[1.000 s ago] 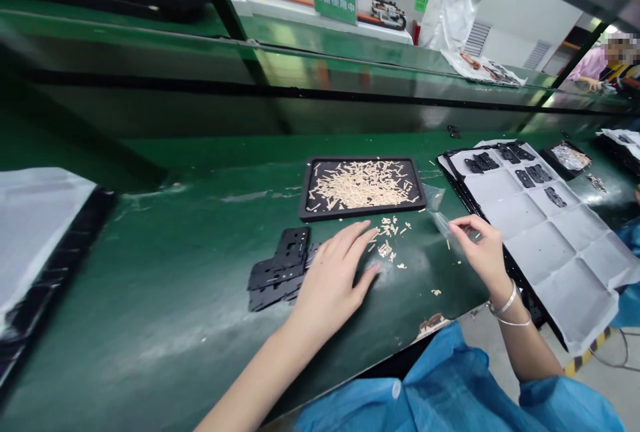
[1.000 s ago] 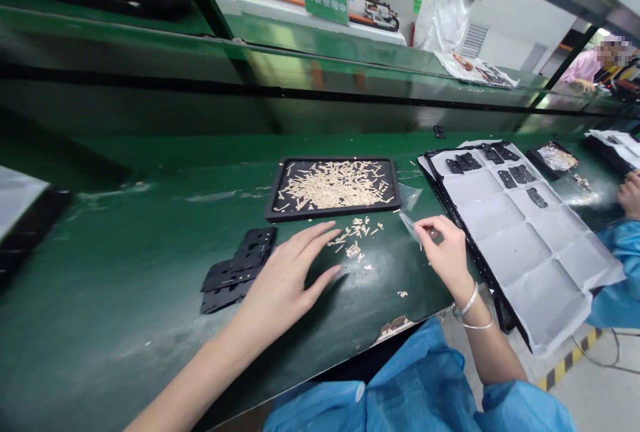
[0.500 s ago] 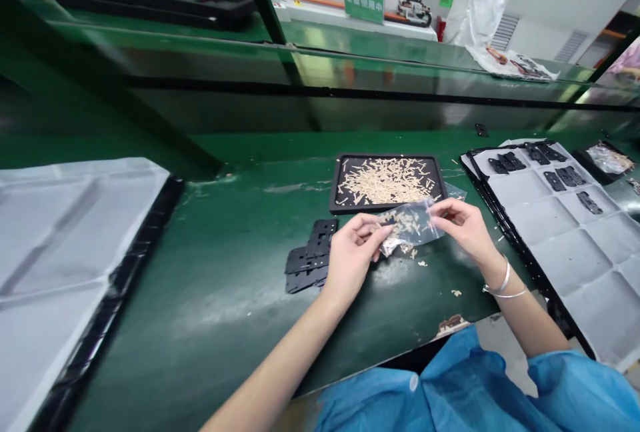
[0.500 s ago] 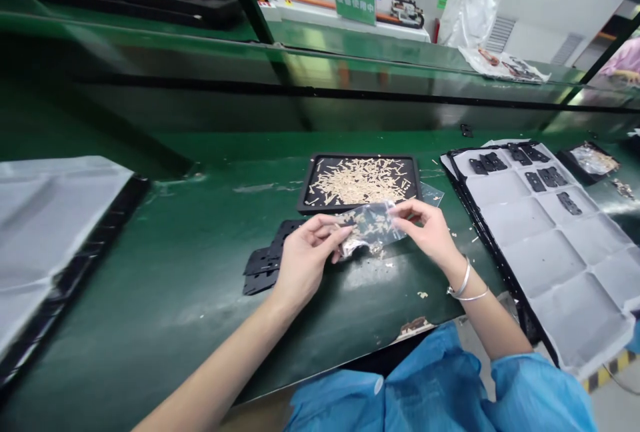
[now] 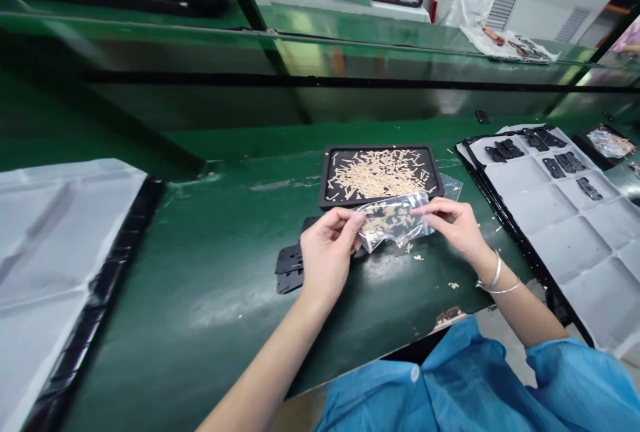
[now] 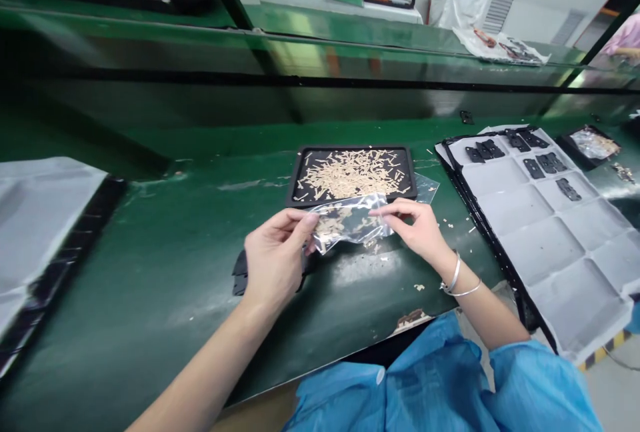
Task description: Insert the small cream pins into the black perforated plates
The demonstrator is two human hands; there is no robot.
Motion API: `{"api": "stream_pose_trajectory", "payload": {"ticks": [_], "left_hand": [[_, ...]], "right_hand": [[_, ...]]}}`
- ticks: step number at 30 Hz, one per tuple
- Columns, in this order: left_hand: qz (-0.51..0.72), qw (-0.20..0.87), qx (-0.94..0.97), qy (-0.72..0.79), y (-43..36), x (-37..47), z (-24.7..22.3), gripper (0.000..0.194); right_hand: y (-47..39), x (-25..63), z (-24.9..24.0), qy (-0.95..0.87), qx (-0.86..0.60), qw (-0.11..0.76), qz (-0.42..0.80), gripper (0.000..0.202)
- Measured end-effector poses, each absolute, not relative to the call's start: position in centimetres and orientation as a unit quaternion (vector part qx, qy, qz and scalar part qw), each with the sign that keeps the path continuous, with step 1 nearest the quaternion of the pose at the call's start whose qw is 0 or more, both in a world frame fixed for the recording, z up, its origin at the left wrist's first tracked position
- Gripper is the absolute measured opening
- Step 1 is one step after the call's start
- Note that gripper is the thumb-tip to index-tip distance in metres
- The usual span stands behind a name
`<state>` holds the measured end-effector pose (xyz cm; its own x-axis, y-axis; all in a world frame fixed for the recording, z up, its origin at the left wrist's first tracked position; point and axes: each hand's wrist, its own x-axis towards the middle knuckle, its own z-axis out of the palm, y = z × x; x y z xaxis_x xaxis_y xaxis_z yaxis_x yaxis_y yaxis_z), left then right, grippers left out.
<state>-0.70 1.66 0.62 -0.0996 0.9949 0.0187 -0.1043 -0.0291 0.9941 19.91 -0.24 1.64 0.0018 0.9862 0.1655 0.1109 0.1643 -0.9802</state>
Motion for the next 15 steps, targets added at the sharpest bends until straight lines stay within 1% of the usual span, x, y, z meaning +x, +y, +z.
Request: {"api": "stream_pose_trajectory", "payload": {"ticks": [2,3,4,5,6,7,8,9,12,14,15], "left_hand": [[0.607,0.449,0.444,0.482,1.9,-1.4,1.0,0.02],[0.637,0.429,0.432,0.473,2.1,-1.7,1.4,0.02],[0.661,0.418,0.417,0.463,2.4,-2.0,1.8,0.021],[0.675,0.418,0.405,0.453,2.6,-2.3,2.1,0.022],[0.681,0.43,0.395,0.442,2.8,-2.6,2.5,0.023],[0.68,0.451,0.385,0.431,2.9,-2.8,2.8,0.025],[0.675,0.472,0.379,0.422,3.1,-2.9,2.9,0.027],[0.669,0.491,0.373,0.415,3.1,-2.9,3.0,0.028],[0.662,0.507,0.368,0.412,3.1,-2.6,2.6,0.031],[0.669,0.5,0.362,0.413,3.0,-2.4,2.3,0.03],[0.67,0.499,0.358,0.417,2.9,-2.2,2.2,0.029]], "right_hand": [[-0.6,20.3,1.6,-0.505,-0.474,0.507,0.513,0.01],[-0.9,20.5,1.5,-0.486,-0.458,0.476,0.572,0.014],[-1.2,20.7,1.3,-0.481,-0.438,0.42,0.632,0.017],[-1.4,20.7,1.1,-0.49,-0.418,0.346,0.683,0.018],[-1.5,20.7,0.9,-0.501,-0.402,0.269,0.718,0.018],[-1.4,20.5,0.6,-0.508,-0.395,0.211,0.736,0.017],[-1.2,20.2,0.3,-0.508,-0.404,0.194,0.736,0.015],[-0.9,19.8,0.1,-0.5,-0.426,0.216,0.722,0.013],[0.1,19.0,0.0,-0.479,-0.499,0.356,0.628,0.008],[-0.3,19.5,0.7,-0.48,-0.507,0.396,0.596,0.007],[-0.9,20.1,1.1,-0.488,-0.496,0.391,0.602,0.007]]}}
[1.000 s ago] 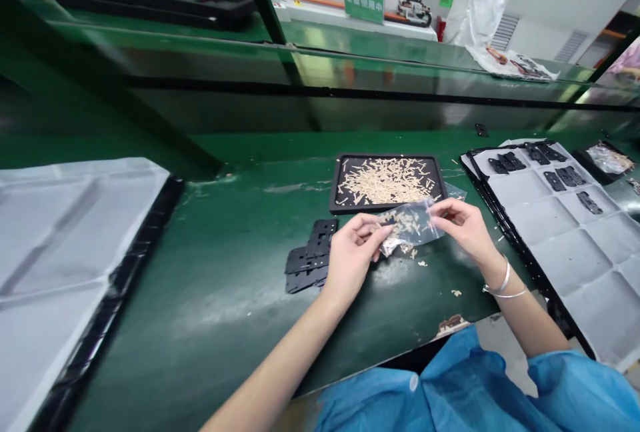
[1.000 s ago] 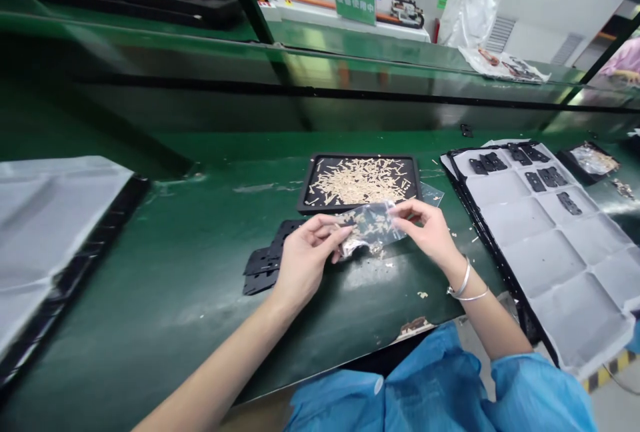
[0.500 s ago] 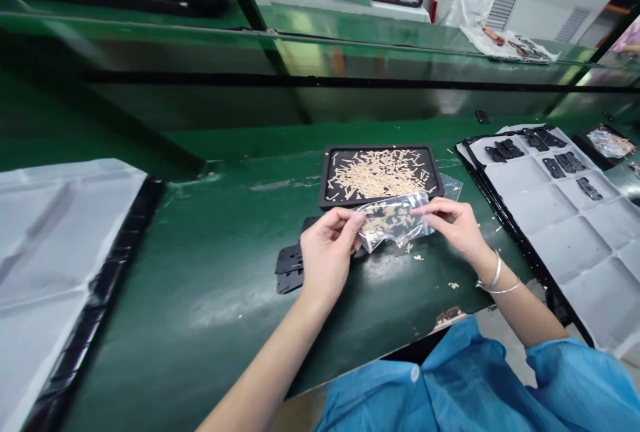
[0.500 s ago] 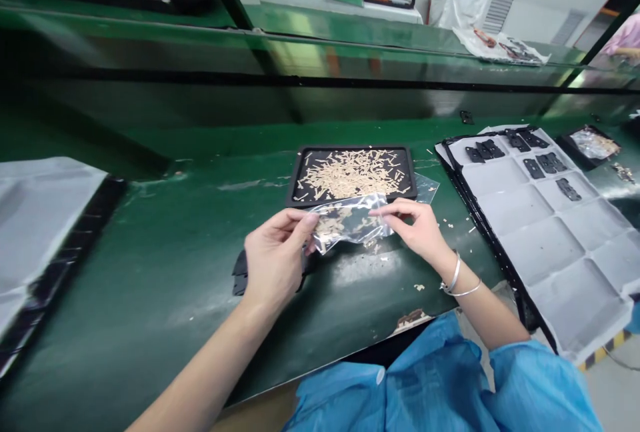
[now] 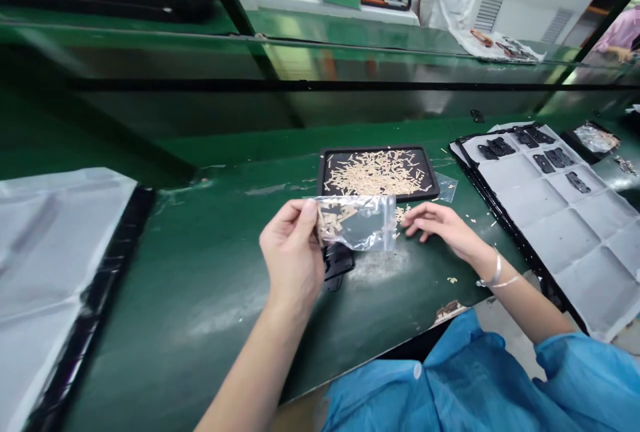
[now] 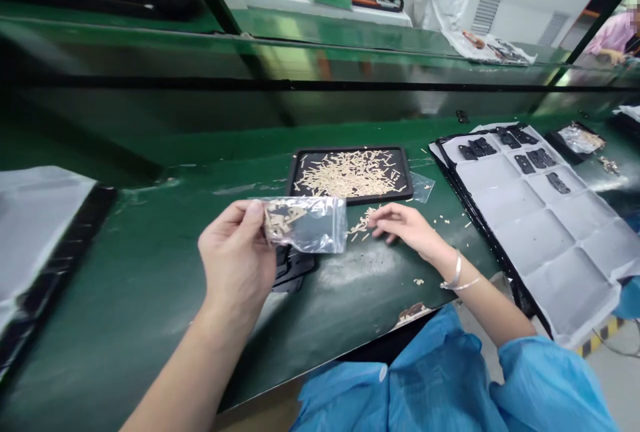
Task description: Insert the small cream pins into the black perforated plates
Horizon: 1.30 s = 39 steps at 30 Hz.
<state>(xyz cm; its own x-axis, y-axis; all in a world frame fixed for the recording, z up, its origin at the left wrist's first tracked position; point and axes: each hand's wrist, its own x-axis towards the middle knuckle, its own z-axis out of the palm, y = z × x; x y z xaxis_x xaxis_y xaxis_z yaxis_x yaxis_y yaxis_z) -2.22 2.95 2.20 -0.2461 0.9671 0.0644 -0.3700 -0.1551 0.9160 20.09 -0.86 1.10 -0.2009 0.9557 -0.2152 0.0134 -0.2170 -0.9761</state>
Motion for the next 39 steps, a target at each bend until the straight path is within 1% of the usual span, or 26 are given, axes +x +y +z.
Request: {"api": "stream_pose_trajectory", "payload": {"ticks": [1,2,4,5,6,7,8,10,12,13,14,16,19,21,25,27,29,31,32,35,39], "left_hand": [[0.668,0.499,0.354,0.422,2.9,-2.1,2.2,0.028],[0.664,0.502,0.351,0.429,2.7,-2.0,2.2,0.027],[0.65,0.512,0.347,0.443,2.5,-1.8,2.3,0.027],[0.637,0.52,0.349,0.449,2.3,-1.7,2.4,0.027],[0.624,0.529,0.353,0.454,2.1,-1.6,2.4,0.026],[0.607,0.54,0.362,0.458,1.9,-1.4,2.4,0.025],[0.585,0.549,0.377,0.462,1.7,-1.3,2.3,0.024],[0.533,0.555,0.434,0.468,1.3,-1.0,2.0,0.021],[0.488,0.531,0.512,0.467,1.1,-0.8,1.7,0.019],[0.473,0.508,0.552,0.462,1.1,-0.7,1.5,0.019],[0.465,0.483,0.586,0.455,1.1,-0.6,1.4,0.019],[0.461,0.438,0.639,0.434,1.1,-0.5,1.3,0.019],[0.456,0.413,0.673,0.41,1.1,-0.5,1.3,0.022],[0.451,0.427,0.667,0.412,1.1,-0.5,1.4,0.024],[0.413,0.515,0.613,0.434,1.1,-0.4,1.3,0.015],[0.41,0.562,0.566,0.443,1.1,-0.3,1.1,0.017],[0.443,0.587,0.501,0.457,1.2,-0.2,1.0,0.021],[0.496,0.586,0.44,0.466,1.4,-0.2,0.9,0.024],[0.521,0.581,0.417,0.466,1.5,-0.3,0.9,0.025],[0.57,0.563,0.378,0.463,1.8,-0.7,1.0,0.027],[0.579,0.561,0.373,0.46,2.0,-0.8,0.9,0.026]], "right_hand": [[-1.7,20.9,1.5,-0.504,-0.478,0.369,0.617,0.01],[-2.7,21.8,1.9,-0.525,-0.461,0.321,0.64,0.014],[-4.5,23.5,2.1,-0.557,-0.425,0.171,0.693,0.022],[-5.2,24.2,1.9,-0.565,-0.417,0.114,0.703,0.023],[-5.6,24.6,1.6,-0.567,-0.418,0.092,0.704,0.024],[-5.6,24.8,1.2,-0.566,-0.436,0.105,0.692,0.026],[-5.4,24.8,0.8,-0.567,-0.465,0.146,0.664,0.028],[-4.1,24.2,0.2,-0.571,-0.534,0.256,0.568,0.026],[-2.4,23.1,0.4,-0.574,-0.568,0.321,0.496,0.021],[-1.6,22.4,0.7,-0.581,-0.569,0.337,0.475,0.02],[-0.9,21.6,1.2,-0.595,-0.56,0.344,0.463,0.019],[-0.1,20.1,1.9,-0.654,-0.513,0.325,0.452,0.018],[0.2,18.3,2.1,-0.72,-0.459,0.3,0.425,0.005],[0.2,17.8,1.6,-0.716,-0.454,0.309,0.431,0.007],[0.2,17.9,0.7,-0.654,-0.472,0.34,0.485,0.014],[0.1,18.2,0.6,-0.624,-0.497,0.386,0.464,0.018],[-0.1,18.4,0.8,-0.598,-0.523,0.444,0.413,0.018],[-0.3,18.5,1.1,-0.574,-0.538,0.49,0.376,0.014],[-0.4,18.6,1.2,-0.562,-0.539,0.502,0.376,0.013],[-0.6,18.6,1.4,-0.529,-0.52,0.516,0.429,0.012],[-0.7,18.5,1.5,-0.523,-0.486,0.509,0.481,0.017]]}}
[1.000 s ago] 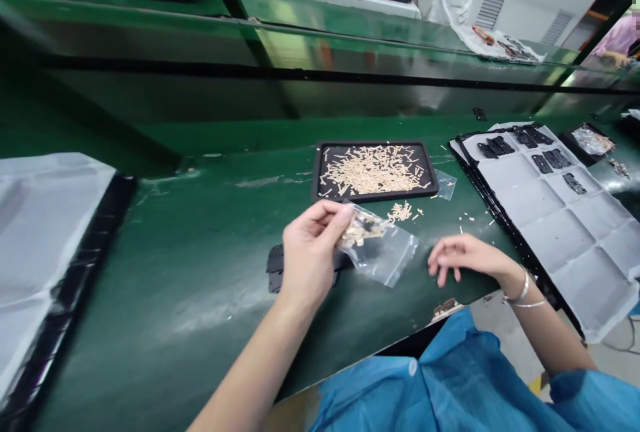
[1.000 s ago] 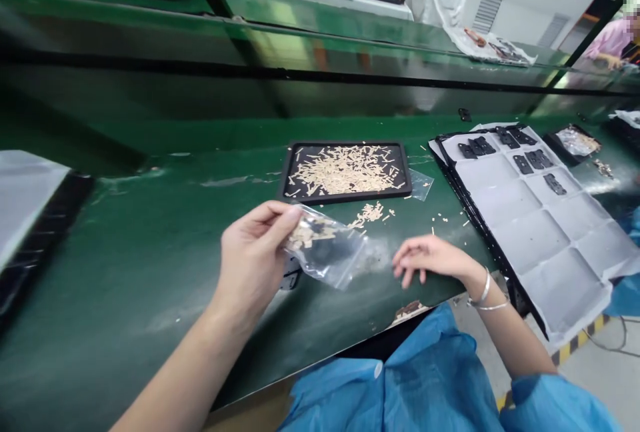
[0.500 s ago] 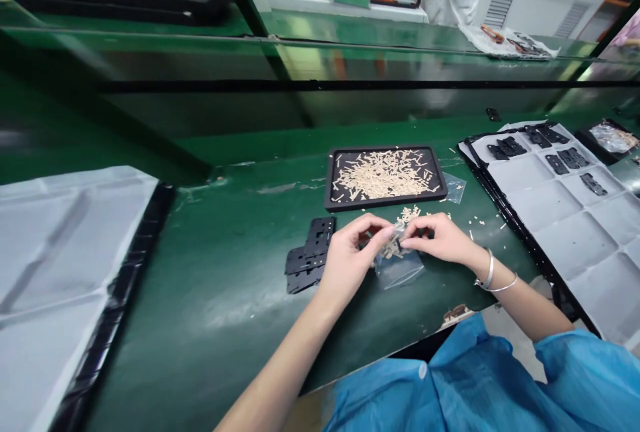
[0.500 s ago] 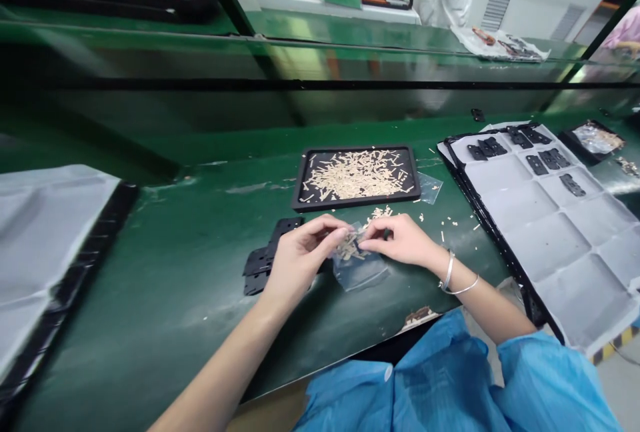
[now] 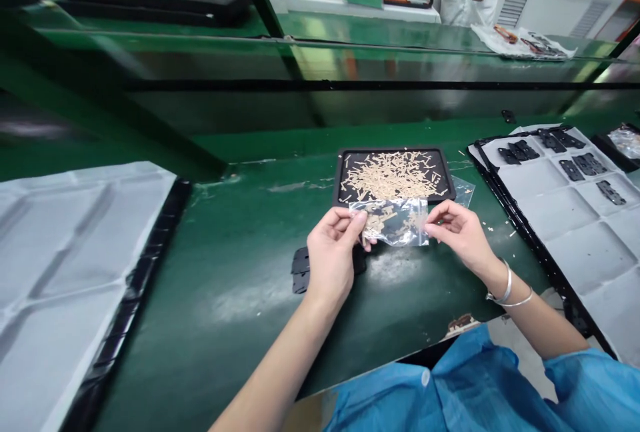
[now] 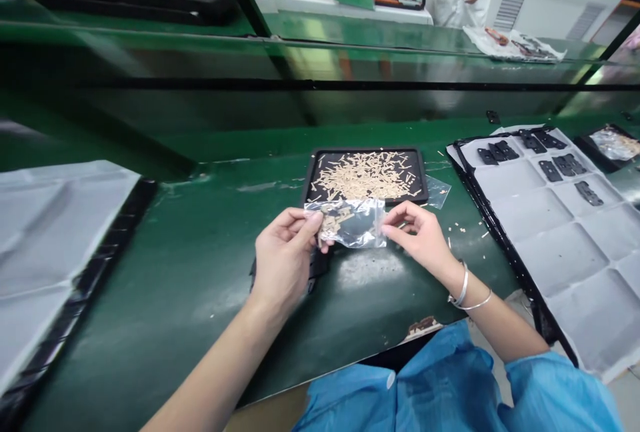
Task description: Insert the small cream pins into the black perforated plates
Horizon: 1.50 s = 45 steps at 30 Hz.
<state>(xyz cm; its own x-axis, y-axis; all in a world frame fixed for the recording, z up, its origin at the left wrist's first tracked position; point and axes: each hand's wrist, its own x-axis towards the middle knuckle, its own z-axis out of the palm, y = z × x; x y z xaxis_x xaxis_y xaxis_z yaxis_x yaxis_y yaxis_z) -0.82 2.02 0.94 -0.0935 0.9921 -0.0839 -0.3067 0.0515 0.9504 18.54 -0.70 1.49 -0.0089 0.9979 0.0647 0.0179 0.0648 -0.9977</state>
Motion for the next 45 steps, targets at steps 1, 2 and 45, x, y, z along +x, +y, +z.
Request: {"api": "stream_pose_trajectory", "payload": {"ticks": [1,2,45], "left_hand": [[0.577,0.563,0.376,0.457,2.0,-0.8,0.9,0.025],[0.575,0.565,0.381,0.454,2.0,-0.8,0.9,0.025],[0.541,0.539,0.451,0.463,1.6,-0.2,-0.1,0.019]], "right_hand": [[-0.7,18.5,1.5,-0.524,-0.477,0.506,0.492,0.017],[-0.7,18.6,1.5,-0.525,-0.468,0.502,0.504,0.016],[0.9,18.3,0.0,-0.536,-0.498,0.422,0.535,0.043]]}}
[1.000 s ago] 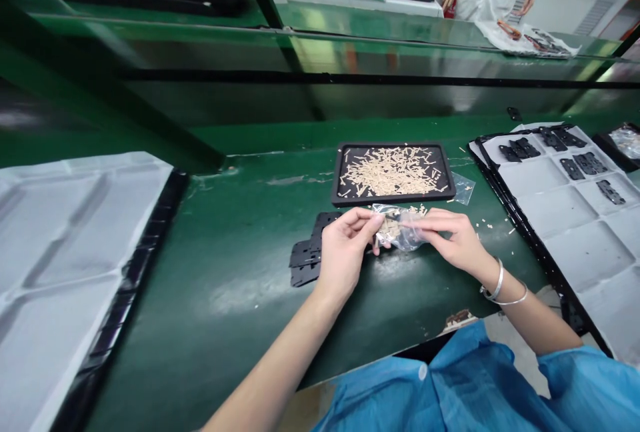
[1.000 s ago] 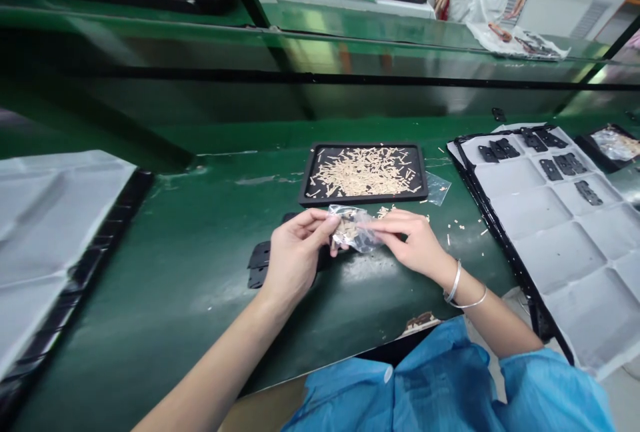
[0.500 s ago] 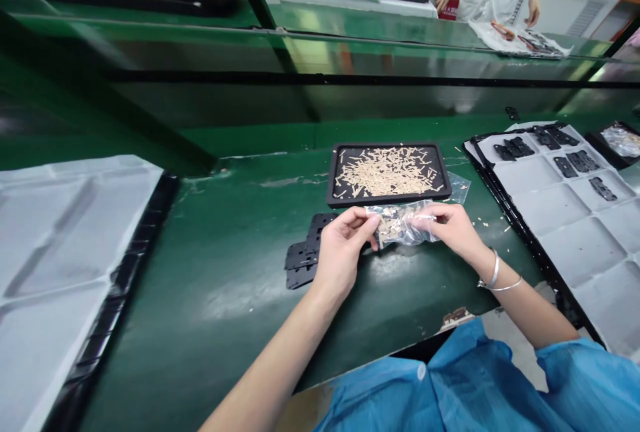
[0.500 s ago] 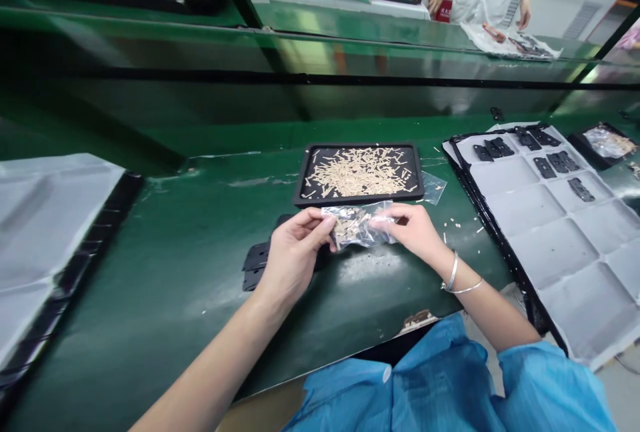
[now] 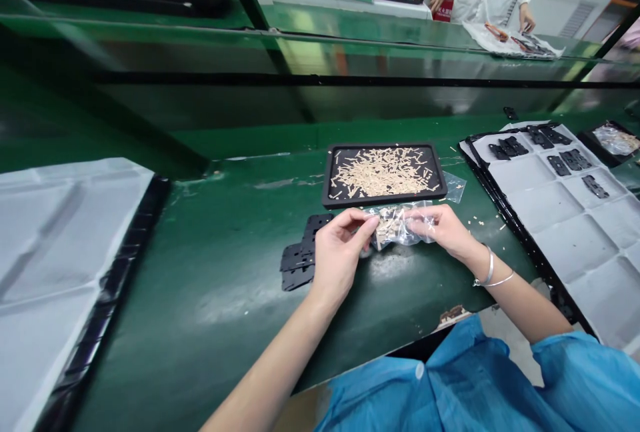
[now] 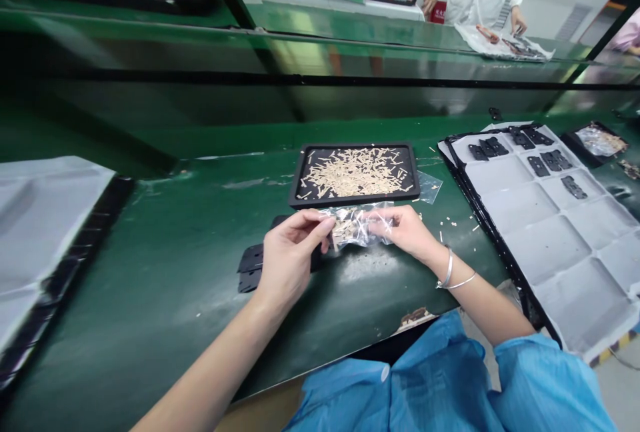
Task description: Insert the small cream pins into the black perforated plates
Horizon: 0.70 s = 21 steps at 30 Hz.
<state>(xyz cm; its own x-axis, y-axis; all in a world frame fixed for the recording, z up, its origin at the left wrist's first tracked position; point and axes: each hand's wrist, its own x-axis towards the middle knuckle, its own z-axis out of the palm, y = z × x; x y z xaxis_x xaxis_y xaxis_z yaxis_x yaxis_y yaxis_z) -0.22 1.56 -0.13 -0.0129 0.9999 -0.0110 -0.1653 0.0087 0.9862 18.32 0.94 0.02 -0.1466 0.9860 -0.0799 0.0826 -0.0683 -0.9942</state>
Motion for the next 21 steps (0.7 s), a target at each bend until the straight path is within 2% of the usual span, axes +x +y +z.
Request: {"api": "stream_pose_trajectory", "payload": {"ticks": [5,13,18,21], "left_hand": [[0.513,0.548,0.464,0.47,1.3,0.1,-0.2,0.02],[0.513,0.495,0.518,0.473,0.6,0.8,-0.2,0.018],[0.491,0.522,0.542,0.439,0.1,0.9,0.1,0.012],[0.491,0.508,0.566,0.426,0.2,0.5,0.3,0.014]], "right_hand": [[1.2,18.2,-0.5,-0.526,-0.512,0.42,0.534,0.036],[1.0,18.0,-0.5,-0.511,-0.5,0.406,0.569,0.049],[0.9,18.1,-0.3,-0.51,-0.49,0.422,0.568,0.04],[0.9,18.3,-0.4,-0.507,-0.499,0.444,0.544,0.036]]}}
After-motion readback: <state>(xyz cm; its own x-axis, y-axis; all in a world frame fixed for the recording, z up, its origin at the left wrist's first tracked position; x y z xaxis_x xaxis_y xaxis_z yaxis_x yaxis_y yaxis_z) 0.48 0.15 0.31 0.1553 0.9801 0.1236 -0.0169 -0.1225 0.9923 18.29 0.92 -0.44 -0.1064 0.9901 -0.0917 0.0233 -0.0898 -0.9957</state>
